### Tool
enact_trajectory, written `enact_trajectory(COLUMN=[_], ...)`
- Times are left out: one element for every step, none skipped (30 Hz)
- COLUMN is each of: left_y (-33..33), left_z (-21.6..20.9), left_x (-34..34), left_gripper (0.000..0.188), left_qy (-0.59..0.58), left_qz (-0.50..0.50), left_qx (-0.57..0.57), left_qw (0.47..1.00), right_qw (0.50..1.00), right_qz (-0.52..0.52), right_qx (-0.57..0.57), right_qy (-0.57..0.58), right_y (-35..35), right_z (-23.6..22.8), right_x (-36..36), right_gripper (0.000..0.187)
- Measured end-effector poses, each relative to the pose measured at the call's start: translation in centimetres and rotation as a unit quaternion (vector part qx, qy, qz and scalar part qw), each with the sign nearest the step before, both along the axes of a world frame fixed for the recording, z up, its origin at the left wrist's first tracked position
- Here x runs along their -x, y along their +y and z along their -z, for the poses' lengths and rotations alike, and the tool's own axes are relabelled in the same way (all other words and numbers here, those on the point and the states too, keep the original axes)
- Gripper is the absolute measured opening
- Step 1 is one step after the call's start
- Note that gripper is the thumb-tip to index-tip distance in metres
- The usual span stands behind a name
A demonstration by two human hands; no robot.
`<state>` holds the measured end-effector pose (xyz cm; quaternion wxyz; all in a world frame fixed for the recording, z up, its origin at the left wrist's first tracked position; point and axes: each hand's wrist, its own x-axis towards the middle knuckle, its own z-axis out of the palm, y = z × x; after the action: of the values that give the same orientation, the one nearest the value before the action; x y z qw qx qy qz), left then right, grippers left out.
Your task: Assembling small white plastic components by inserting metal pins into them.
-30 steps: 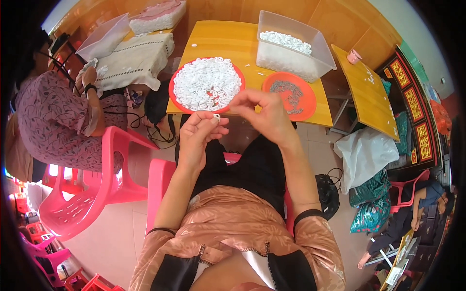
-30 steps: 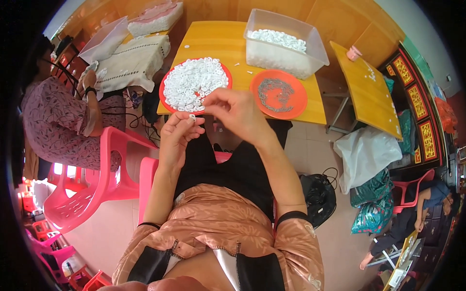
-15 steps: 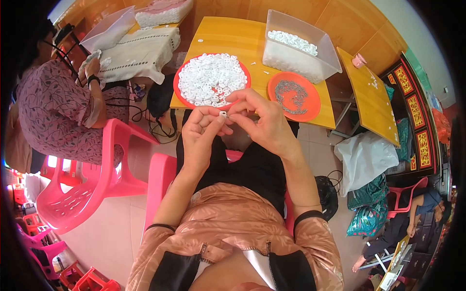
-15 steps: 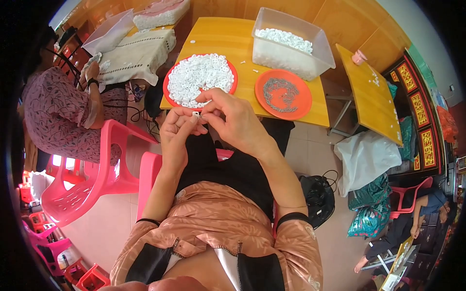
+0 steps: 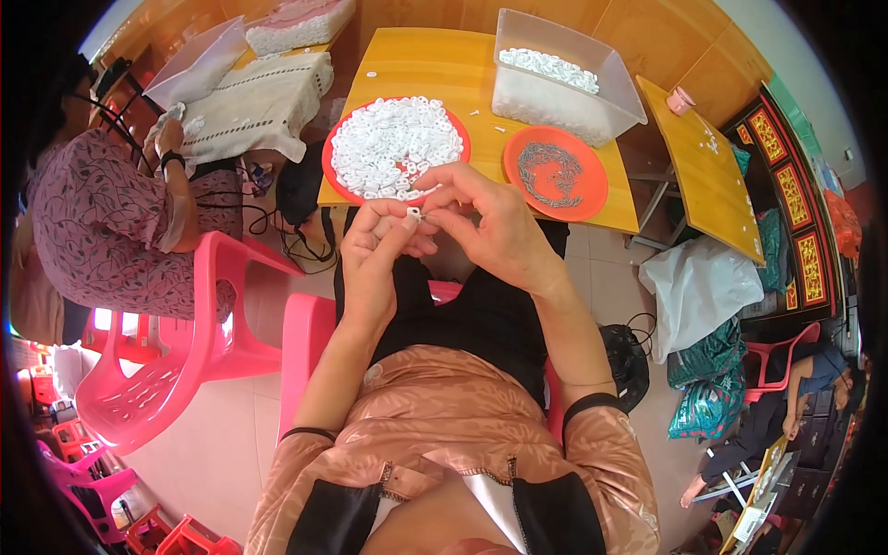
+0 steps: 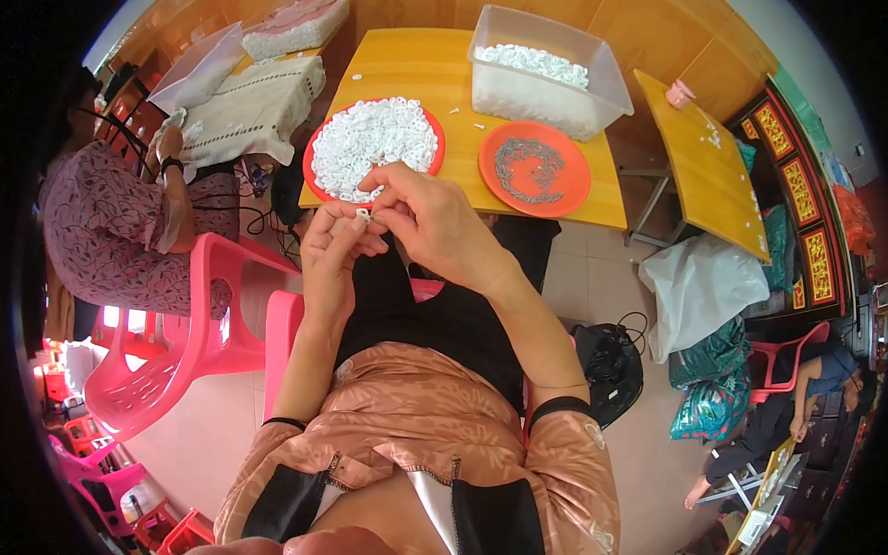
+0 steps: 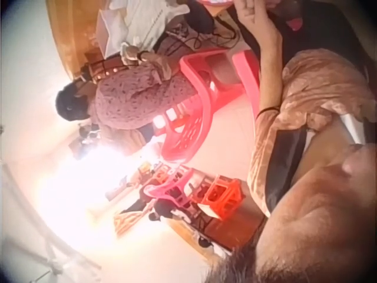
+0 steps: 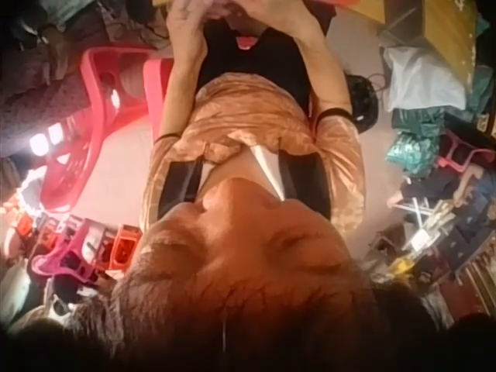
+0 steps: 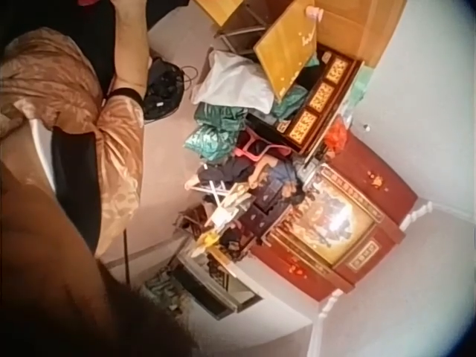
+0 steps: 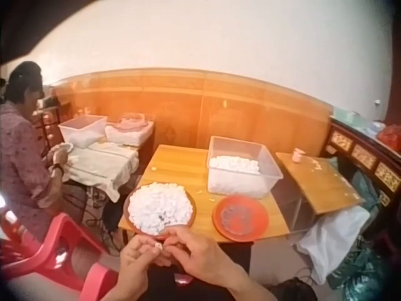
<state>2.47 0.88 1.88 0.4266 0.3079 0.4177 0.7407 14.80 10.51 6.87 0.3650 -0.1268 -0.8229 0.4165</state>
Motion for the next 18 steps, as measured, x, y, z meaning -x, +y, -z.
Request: enact_trajectory(left_y=[0.0, 0.0, -0.03, -0.06, -0.08, -0.05, -0.01, 0.02, 0.04, 0.05, 0.04, 0.03, 0.01, -0.01, -0.04, -0.05, -0.05, -0.05], left_z=[-0.02, -0.03, -0.06, -0.08, -0.11, -0.14, -0.18, -0.21, -0.25, -0.28, -0.33, -0.36, -0.42, -0.43, -0.42, -0.41, -0.39, -0.42], left_x=[-0.01, -0.03, 0.0, 0.02, 0.03, 0.02, -0.02, -0.06, -0.09, -0.12, -0.15, -0.19, -0.23, -0.22, -0.19, -0.14, -0.09, -0.02], left_gripper=[0.01, 0.01, 0.01, 0.01, 0.009, 0.009, 0.009, 0.009, 0.009, 0.009, 0.009, 0.009, 0.009, 0.01, 0.01, 0.01, 0.011, 0.011], left_qy=[-0.002, -0.004, -0.004, -0.008, -0.011, -0.012, -0.004, 0.003, 0.003, 0.004, 0.005, 0.005, 0.017, 0.029, 0.029, 0.039, 0.05, 0.049], left_qz=[0.0, -0.001, -0.002, -0.002, -0.002, -0.003, -0.006, -0.009, -0.011, -0.011, -0.011, -0.013, -0.015, -0.016, -0.018, -0.02, -0.021, -0.022], left_qx=[-0.002, -0.005, -0.004, -0.003, -0.002, -0.002, -0.001, 0.0, 0.0, -0.006, -0.012, -0.011, -0.013, -0.015, -0.014, -0.014, -0.015, -0.015], left_qw=[1.0, 1.0, 1.0, 1.0, 1.0, 1.0, 1.0, 1.0, 1.0, 1.0, 1.0, 1.0, 1.0, 0.999, 0.999, 0.999, 0.998, 0.998], right_qw=[1.0, 1.0, 1.0, 1.0, 1.0, 1.0, 1.0, 1.0, 1.0, 1.0, 1.0, 1.0, 1.0, 1.0, 1.0, 1.0, 1.0, 1.0], right_qz=[0.001, 0.001, -0.003, -0.006, -0.008, -0.007, -0.006, -0.008, -0.006, -0.003, -0.006, -0.003, -0.001, -0.003, 0.001, 0.005, 0.004, 0.003], right_qx=[-0.006, -0.006, 0.002, 0.011, 0.012, 0.014, 0.017, 0.017, 0.014, 0.01, 0.01, 0.012, 0.013, 0.013, 0.018, 0.022, 0.023, 0.007], right_qy=[0.005, 0.005, 0.0, -0.006, -0.006, -0.008, -0.01, -0.011, -0.01, -0.009, -0.009, -0.012, -0.015, -0.016, -0.013, -0.01, -0.01, -0.019], right_y=[-0.01, -0.02, -0.03, -0.05, -0.08, -0.12, -0.14, -0.14, -0.12, -0.11, -0.12, -0.14, -0.18, -0.24, -0.32, -0.36, -0.31, -0.18], right_z=[0.04, 0.02, -0.06, -0.13, -0.19, -0.23, -0.24, -0.19, -0.13, -0.09, -0.15, -0.22, -0.26, -0.23, -0.23, -0.22, -0.14, -0.03], right_x=[0.02, 0.0, 0.0, 0.01, 0.04, 0.04, 0.06, 0.09, 0.11, 0.12, 0.1, 0.08, 0.09, 0.15, 0.18, 0.21, 0.25, 0.28], right_gripper=[0.018, 0.018, 0.018, 0.018, 0.018, 0.018, 0.018, 0.018, 0.018, 0.018, 0.018, 0.019, 0.02, 0.02, 0.018, 0.017, 0.017, 0.016])
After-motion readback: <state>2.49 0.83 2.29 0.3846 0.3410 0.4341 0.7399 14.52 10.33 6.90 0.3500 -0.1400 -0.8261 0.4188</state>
